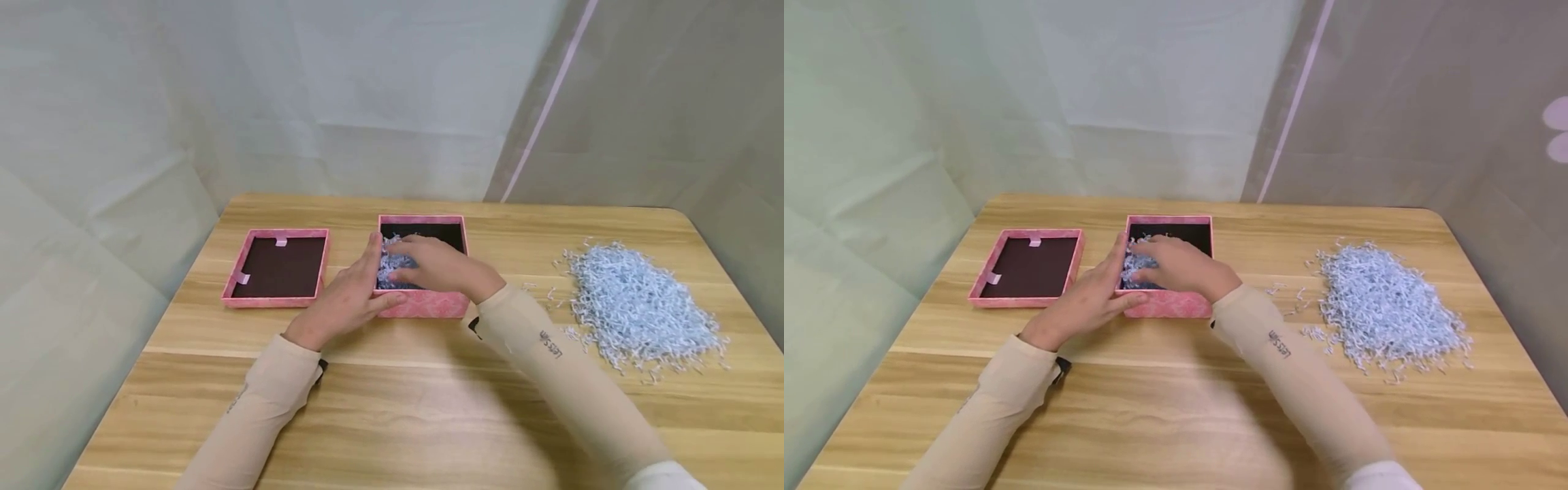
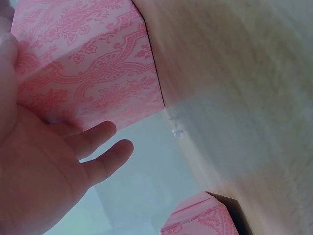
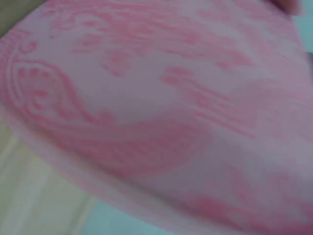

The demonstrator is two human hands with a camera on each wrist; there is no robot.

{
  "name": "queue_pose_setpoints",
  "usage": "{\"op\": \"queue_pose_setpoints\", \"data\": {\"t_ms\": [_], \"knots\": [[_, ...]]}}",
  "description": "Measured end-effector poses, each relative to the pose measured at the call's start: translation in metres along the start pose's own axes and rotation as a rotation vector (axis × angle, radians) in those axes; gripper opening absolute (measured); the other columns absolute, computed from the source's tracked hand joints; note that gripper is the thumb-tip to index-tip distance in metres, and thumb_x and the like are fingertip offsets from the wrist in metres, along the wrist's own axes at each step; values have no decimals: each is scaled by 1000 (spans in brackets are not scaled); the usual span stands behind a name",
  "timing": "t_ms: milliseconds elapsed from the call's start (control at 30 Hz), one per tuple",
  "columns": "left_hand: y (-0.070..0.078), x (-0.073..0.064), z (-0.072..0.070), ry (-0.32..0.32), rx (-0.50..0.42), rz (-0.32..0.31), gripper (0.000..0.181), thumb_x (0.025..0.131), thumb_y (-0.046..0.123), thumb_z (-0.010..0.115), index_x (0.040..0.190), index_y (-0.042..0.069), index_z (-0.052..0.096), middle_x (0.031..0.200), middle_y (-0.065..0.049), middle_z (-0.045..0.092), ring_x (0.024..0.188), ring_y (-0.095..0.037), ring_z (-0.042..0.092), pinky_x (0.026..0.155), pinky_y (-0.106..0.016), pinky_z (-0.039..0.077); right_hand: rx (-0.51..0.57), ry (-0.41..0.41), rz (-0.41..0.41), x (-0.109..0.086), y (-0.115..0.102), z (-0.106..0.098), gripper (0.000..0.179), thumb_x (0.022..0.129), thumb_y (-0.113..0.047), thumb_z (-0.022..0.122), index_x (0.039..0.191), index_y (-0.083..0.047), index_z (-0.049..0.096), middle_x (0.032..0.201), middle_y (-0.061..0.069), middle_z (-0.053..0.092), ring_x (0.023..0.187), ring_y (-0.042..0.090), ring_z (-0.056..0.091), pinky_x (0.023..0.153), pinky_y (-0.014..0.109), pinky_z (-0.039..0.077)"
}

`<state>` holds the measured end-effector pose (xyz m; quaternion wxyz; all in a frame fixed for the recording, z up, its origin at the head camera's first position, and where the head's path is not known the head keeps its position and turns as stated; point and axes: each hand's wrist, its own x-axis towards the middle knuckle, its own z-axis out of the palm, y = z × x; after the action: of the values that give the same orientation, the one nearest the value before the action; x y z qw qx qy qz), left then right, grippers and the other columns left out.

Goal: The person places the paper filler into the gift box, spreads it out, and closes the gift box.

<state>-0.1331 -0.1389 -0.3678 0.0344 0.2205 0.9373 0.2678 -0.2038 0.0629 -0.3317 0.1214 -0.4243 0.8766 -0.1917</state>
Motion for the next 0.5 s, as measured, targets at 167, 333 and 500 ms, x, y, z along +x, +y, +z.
{"op": "queue_pose_setpoints", "data": {"t_ms": [167, 333, 500], "knots": [[-1, 1, 1, -1, 2, 6, 104, 99, 57, 56, 160, 12, -15, 167, -11, -8, 152, -28, 13, 119, -44, 21, -53, -164, 98, 7, 5, 5, 30, 101, -18, 63, 127, -4, 71, 127, 8, 68, 119, 27, 61, 107, 42, 43], [-2, 1, 1, 14, 9, 15, 103, 98, 59, 55, 161, 10, -11, 168, -13, -5, 152, -26, 12, 120, -42, 19, -132, -177, 184, 8, 10, 7, 29, 97, -10, 63, 124, -6, 73, 125, 10, 69, 119, 31, 61, 107, 44, 43], [-2, 1, 1, 11, 10, 1, 104, 98, 58, 55, 161, 9, -10, 168, -12, -5, 151, -28, 14, 119, -44, 21, -105, -151, 135, 11, 12, 9, 33, 96, -10, 66, 128, -6, 71, 126, 11, 68, 120, 32, 60, 108, 44, 41]]}}
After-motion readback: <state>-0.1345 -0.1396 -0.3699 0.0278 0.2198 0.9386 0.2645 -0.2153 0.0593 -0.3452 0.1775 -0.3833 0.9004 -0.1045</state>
